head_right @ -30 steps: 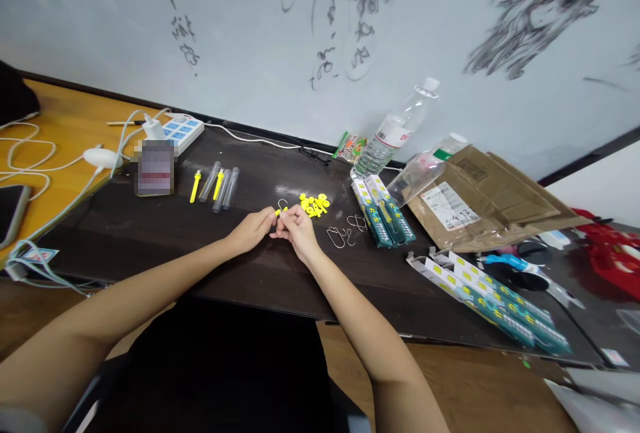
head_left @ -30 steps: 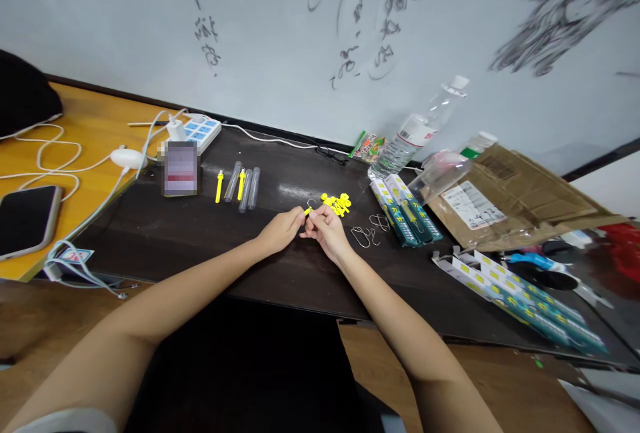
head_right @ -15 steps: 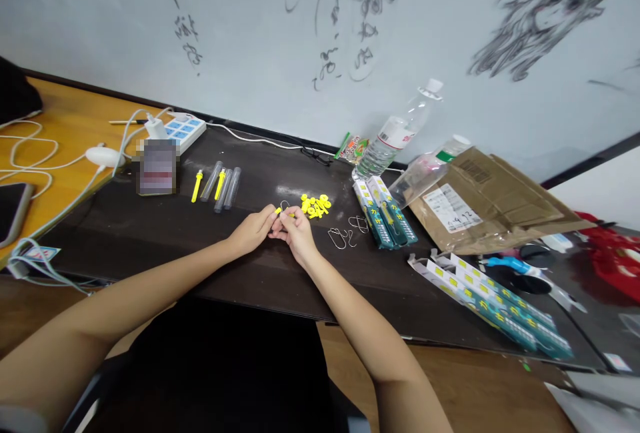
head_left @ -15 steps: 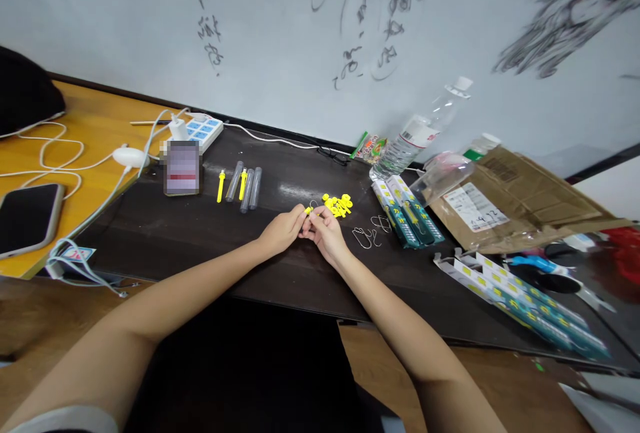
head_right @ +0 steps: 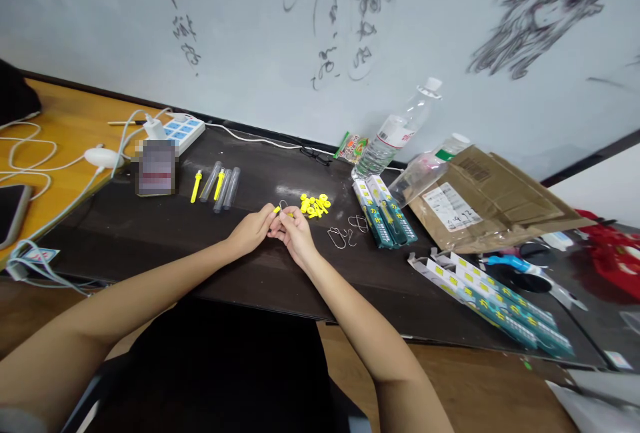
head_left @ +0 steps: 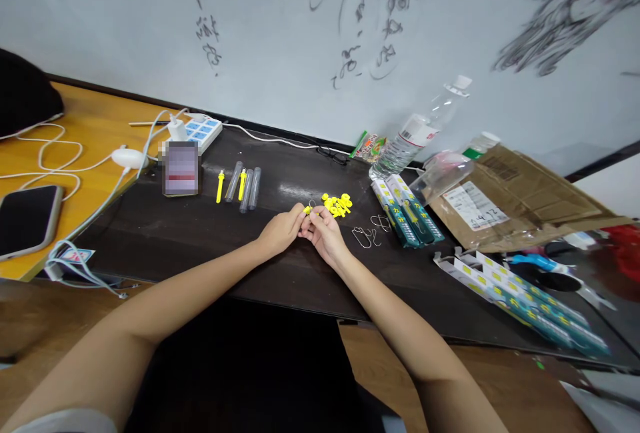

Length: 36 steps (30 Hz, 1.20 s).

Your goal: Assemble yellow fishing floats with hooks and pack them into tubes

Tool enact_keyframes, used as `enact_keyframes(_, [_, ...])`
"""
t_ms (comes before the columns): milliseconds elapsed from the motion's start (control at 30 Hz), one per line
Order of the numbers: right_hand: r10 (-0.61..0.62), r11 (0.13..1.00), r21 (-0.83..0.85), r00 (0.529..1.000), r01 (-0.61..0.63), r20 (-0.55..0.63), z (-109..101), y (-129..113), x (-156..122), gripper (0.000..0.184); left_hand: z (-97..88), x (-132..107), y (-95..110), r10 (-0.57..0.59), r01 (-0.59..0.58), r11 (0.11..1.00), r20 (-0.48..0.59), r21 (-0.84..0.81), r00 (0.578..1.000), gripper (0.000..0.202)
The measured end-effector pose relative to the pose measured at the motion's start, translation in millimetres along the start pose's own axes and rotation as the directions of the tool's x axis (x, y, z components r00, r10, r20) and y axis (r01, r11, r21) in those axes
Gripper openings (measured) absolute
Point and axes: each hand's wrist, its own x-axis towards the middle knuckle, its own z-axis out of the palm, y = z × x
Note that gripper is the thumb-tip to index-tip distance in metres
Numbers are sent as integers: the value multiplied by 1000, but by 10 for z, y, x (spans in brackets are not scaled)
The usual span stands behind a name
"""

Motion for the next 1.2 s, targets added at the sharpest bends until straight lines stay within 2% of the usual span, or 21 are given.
enact_keyframes(200, [46,999,15,998,-46,32,-16,-15,-2,32,-38,14,7,-24,20,988,27,154,999,24])
enact_keyframes(300, [60,997,34,997,-62,58,14,-14,-20,32,-49,17,24,-18,9,985,50,173,999,21])
enact_keyframes(400, [54,998,38,996,-56,64,55,-22,-40,31,-42,10,41,-15,10,994,38,111,999,22])
enact_keyframes(600, [-55,998,17,998,55,-24,45,-60,-28,32,-5,-9,45,16,-16,1000,-40,1,999,23])
enact_keyframes(733, [-20,999,-29,999,21,28,20,-16,-10,28,-19,-12,69,19,-20,996,-13,-91,1000,24])
enact_keyframes(867, [-34,999,-38,999,36,42,2,23,4,24,-31,-13,87,16,-16,993,-1,-113,1000,25])
enact_keyframes(1000, [-15,1000,0,999,15,52,12,-3,-3,24,-21,-16,72,-47,44,993,-24,-107,999,27])
enact_keyframes(1200, [66,996,59,993,-72,95,55,-63,-38,27,-15,-15,49,-23,19,993,-30,-118,999,25])
